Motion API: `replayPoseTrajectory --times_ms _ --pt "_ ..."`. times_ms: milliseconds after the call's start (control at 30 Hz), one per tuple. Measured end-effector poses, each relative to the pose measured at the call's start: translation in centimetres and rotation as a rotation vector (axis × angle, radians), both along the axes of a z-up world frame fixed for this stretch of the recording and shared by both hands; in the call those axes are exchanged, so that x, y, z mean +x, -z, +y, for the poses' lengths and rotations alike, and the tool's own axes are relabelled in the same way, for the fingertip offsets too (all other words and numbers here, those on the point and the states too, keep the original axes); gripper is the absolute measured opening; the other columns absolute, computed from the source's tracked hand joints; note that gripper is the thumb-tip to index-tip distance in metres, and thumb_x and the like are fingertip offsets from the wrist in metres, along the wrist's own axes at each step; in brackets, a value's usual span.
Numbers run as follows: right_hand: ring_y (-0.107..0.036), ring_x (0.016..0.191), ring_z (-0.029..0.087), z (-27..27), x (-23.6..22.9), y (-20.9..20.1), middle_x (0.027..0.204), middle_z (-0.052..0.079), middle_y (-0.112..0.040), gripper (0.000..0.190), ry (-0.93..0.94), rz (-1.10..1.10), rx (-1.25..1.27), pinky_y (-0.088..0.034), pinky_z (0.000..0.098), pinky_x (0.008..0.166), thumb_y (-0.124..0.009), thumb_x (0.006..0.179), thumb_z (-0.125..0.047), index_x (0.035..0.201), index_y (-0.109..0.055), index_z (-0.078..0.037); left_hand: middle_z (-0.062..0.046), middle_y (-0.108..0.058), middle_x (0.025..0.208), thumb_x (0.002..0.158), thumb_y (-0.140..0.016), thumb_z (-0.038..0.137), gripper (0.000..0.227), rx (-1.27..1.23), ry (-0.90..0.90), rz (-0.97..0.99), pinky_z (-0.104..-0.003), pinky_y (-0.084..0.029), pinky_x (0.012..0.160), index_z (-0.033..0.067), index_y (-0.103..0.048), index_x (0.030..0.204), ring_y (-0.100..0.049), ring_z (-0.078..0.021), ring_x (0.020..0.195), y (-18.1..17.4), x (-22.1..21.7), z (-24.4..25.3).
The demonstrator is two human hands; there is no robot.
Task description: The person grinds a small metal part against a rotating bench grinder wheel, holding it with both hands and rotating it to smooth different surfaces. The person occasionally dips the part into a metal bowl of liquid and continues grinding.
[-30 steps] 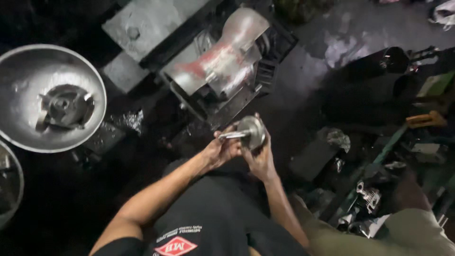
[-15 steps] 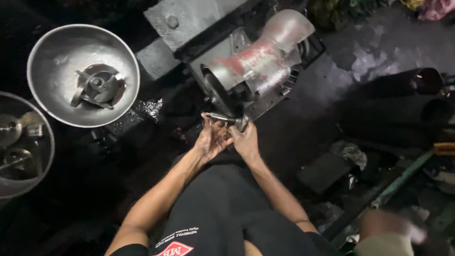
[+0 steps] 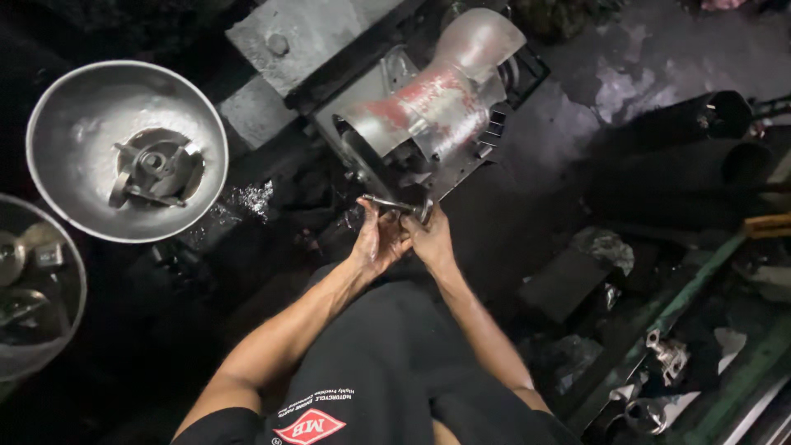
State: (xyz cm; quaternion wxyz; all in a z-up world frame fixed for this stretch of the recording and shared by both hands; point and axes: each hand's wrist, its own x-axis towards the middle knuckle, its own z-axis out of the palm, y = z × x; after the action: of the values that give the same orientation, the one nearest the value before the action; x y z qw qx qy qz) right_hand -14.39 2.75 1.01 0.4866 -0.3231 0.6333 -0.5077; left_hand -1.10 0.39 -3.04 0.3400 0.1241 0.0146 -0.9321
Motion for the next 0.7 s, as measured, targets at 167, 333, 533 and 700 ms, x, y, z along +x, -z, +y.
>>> replayPoseTrajectory --times_ms 167,333,533,700 --pt "-0.070 0.096 0.017 1.2 -1.0 0.3 0.105 0.009 -0.072 0.045 0.006 0.208 -0.010 -0.058 0.0318 0.085 -0.070 0.084 0.003 0.128 -0.058 0.004 -0.012 -0.067 0.127 0.076 -0.050 0.087 0.099 0.002 0.060 -0.057 -0.040 -0.059 0.091 0.0053 -0.061 0.130 -0.069 -0.0272 0.106 0.3 -1.1 0.6" --pt "-0.070 0.110 0.023 2.6 -1.6 -3.4 0.118 0.015 -0.073 0.052 -0.007 0.329 -0.008 -0.056 0.0348 0.096 -0.068 0.088 0.001 0.138 -0.057 0.002 -0.012 -0.065 0.133 0.072 -0.055 0.084 0.098 0.048 0.088 -0.082 -0.046 -0.055 0.105 0.0054 -0.060 0.130 -0.066 -0.0275 0.120 -2.1 -2.5 1.3" --pt "-0.032 0.154 0.028 5.9 -2.8 -9.6 0.167 0.020 -0.023 0.087 -0.172 0.347 -0.479 -0.033 0.0401 0.125 -0.076 0.091 -0.006 0.159 -0.021 -0.002 -0.015 -0.055 0.149 0.078 -0.069 0.076 0.104 -0.269 0.198 0.252 -0.056 -0.046 0.116 0.0044 -0.048 0.150 -0.057 -0.0293 0.134 -4.6 -1.3 1.8" --pt "-0.048 0.136 0.023 4.5 -1.4 -7.2 0.147 0.015 -0.047 0.083 -0.213 0.153 -0.197 -0.040 0.0368 0.114 -0.074 0.087 -0.002 0.156 -0.027 0.000 -0.010 -0.052 0.152 0.075 -0.064 0.080 0.110 -0.274 0.172 0.027 -0.049 -0.043 0.118 0.0083 -0.039 0.154 -0.050 -0.0272 0.141 -4.3 1.2 1.5"
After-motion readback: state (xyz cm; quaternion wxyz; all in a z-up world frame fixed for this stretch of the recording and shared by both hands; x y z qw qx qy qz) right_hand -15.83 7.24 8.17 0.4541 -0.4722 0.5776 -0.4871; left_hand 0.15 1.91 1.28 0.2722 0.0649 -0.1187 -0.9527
